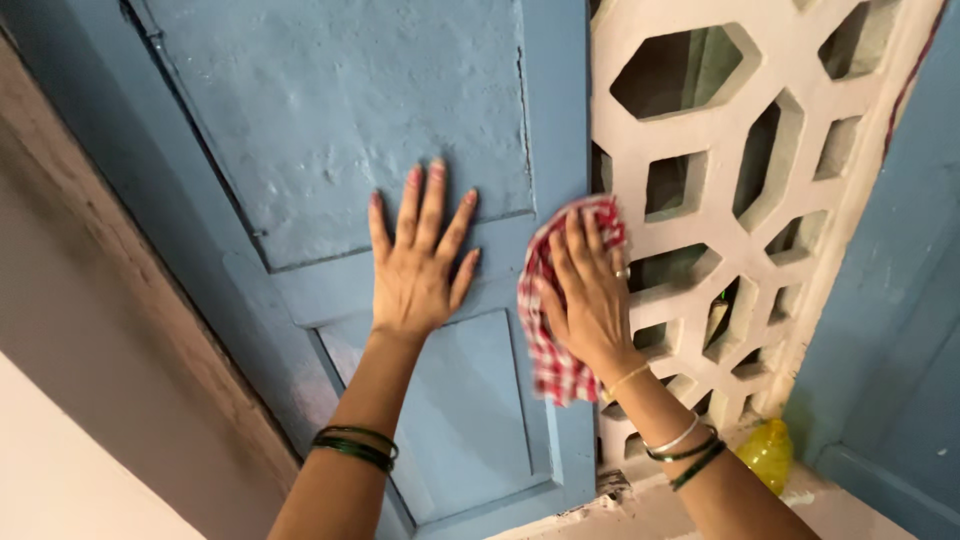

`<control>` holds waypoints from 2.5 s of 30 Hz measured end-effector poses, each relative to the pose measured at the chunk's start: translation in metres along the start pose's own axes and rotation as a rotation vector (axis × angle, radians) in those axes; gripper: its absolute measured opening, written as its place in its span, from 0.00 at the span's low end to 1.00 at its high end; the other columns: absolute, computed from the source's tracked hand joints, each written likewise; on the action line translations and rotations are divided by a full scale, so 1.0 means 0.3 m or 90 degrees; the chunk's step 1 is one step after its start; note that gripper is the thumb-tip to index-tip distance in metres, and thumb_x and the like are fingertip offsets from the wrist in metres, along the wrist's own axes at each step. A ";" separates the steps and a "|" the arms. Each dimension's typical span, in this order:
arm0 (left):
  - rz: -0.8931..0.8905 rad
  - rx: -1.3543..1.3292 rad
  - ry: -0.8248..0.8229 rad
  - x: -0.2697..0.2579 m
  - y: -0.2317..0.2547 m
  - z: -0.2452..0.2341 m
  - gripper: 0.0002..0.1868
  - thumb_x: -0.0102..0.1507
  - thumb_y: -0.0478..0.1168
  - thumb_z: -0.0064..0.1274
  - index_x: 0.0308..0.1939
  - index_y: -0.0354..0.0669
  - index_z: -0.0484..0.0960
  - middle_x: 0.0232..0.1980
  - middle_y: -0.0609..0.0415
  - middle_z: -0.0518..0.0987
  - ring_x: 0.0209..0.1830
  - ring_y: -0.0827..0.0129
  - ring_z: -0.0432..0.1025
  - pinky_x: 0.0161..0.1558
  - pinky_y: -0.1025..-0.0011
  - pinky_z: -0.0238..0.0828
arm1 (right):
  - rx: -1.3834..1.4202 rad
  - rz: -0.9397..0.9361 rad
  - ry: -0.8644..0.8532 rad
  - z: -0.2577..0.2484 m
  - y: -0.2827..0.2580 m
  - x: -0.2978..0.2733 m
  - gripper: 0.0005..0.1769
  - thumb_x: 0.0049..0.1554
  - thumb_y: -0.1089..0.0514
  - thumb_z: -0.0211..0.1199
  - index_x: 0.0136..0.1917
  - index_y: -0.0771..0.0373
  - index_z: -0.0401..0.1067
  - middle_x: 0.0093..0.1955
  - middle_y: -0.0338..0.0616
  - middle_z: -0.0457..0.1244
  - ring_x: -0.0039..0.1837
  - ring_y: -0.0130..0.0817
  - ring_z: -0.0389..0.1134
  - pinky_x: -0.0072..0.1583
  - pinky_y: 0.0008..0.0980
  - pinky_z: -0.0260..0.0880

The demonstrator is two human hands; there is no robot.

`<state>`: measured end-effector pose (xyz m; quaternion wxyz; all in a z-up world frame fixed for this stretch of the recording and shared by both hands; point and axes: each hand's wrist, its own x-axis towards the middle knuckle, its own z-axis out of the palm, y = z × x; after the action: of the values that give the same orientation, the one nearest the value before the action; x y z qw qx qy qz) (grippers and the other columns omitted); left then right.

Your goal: The person wipes a blue wooden door with a red and white checkered cloth. They systematically clean the door panels and edges, moving from the lower sections to the upper sections.

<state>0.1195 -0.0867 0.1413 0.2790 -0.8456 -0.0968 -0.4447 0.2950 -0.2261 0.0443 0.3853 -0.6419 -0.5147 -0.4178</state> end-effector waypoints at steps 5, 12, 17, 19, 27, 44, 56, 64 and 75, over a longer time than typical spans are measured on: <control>-0.031 0.031 0.012 -0.042 0.015 0.058 0.34 0.71 0.55 0.43 0.81 0.55 0.60 0.84 0.50 0.51 0.85 0.56 0.44 0.78 0.42 0.36 | 0.018 0.046 0.015 0.133 -0.049 -0.182 0.29 0.66 0.54 0.49 0.75 0.73 0.58 0.83 0.64 0.45 0.85 0.62 0.41 0.80 0.61 0.39; -0.030 0.029 0.025 -0.058 -0.006 0.085 0.33 0.71 0.54 0.43 0.80 0.54 0.62 0.84 0.51 0.52 0.84 0.57 0.45 0.79 0.43 0.38 | -0.023 0.068 -0.034 0.227 -0.055 -0.310 0.27 0.62 0.56 0.50 0.71 0.71 0.60 0.81 0.67 0.46 0.83 0.64 0.40 0.78 0.64 0.36; -0.033 0.013 0.034 -0.064 -0.005 0.091 0.32 0.72 0.53 0.43 0.80 0.54 0.62 0.84 0.51 0.53 0.84 0.57 0.46 0.79 0.44 0.39 | 0.025 0.129 0.123 0.210 -0.082 -0.016 0.28 0.66 0.59 0.48 0.75 0.75 0.59 0.83 0.66 0.45 0.85 0.66 0.42 0.80 0.63 0.37; -0.031 0.009 0.039 -0.066 -0.005 0.089 0.31 0.73 0.53 0.43 0.80 0.54 0.62 0.84 0.51 0.53 0.85 0.57 0.46 0.80 0.44 0.39 | 0.028 0.134 0.150 0.218 -0.111 -0.013 0.26 0.66 0.60 0.49 0.74 0.75 0.60 0.83 0.66 0.45 0.85 0.67 0.42 0.81 0.63 0.38; -0.028 -0.001 0.050 -0.062 -0.014 0.081 0.31 0.73 0.53 0.42 0.80 0.53 0.62 0.84 0.52 0.53 0.85 0.58 0.47 0.80 0.46 0.40 | 0.025 0.128 0.186 0.222 -0.164 -0.080 0.26 0.63 0.62 0.49 0.71 0.77 0.60 0.83 0.69 0.45 0.85 0.68 0.40 0.82 0.64 0.38; 0.001 -0.082 0.048 -0.101 -0.035 0.113 0.46 0.67 0.75 0.33 0.81 0.51 0.58 0.84 0.47 0.52 0.85 0.54 0.46 0.78 0.43 0.34 | -0.016 0.151 0.185 0.226 -0.180 0.106 0.28 0.64 0.54 0.48 0.73 0.71 0.58 0.85 0.68 0.40 0.87 0.66 0.34 0.81 0.69 0.29; 0.003 -0.142 0.063 -0.112 -0.046 0.108 0.50 0.65 0.78 0.31 0.81 0.52 0.56 0.85 0.46 0.51 0.86 0.53 0.45 0.79 0.42 0.32 | -0.121 0.038 0.110 0.214 -0.155 0.080 0.28 0.66 0.41 0.50 0.68 0.65 0.59 0.85 0.64 0.41 0.86 0.65 0.36 0.79 0.71 0.24; -0.006 -0.143 0.062 -0.119 -0.042 0.117 0.50 0.64 0.78 0.30 0.81 0.52 0.57 0.84 0.46 0.51 0.85 0.52 0.46 0.78 0.41 0.32 | -0.071 0.120 0.233 0.297 -0.225 0.273 0.30 0.71 0.46 0.48 0.79 0.64 0.55 0.87 0.61 0.40 0.88 0.63 0.35 0.83 0.66 0.28; -0.007 -0.127 0.102 -0.123 -0.034 0.132 0.50 0.63 0.79 0.31 0.79 0.52 0.59 0.84 0.44 0.54 0.85 0.49 0.47 0.79 0.36 0.31 | -0.023 0.033 0.176 0.163 -0.131 0.281 0.29 0.63 0.49 0.60 0.72 0.63 0.61 0.85 0.66 0.40 0.86 0.67 0.34 0.79 0.74 0.28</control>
<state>0.1212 -0.0532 0.0977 0.1981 -0.8304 -0.0343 -0.5196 0.2735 -0.1454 0.1081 0.4514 -0.5980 -0.4328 -0.5013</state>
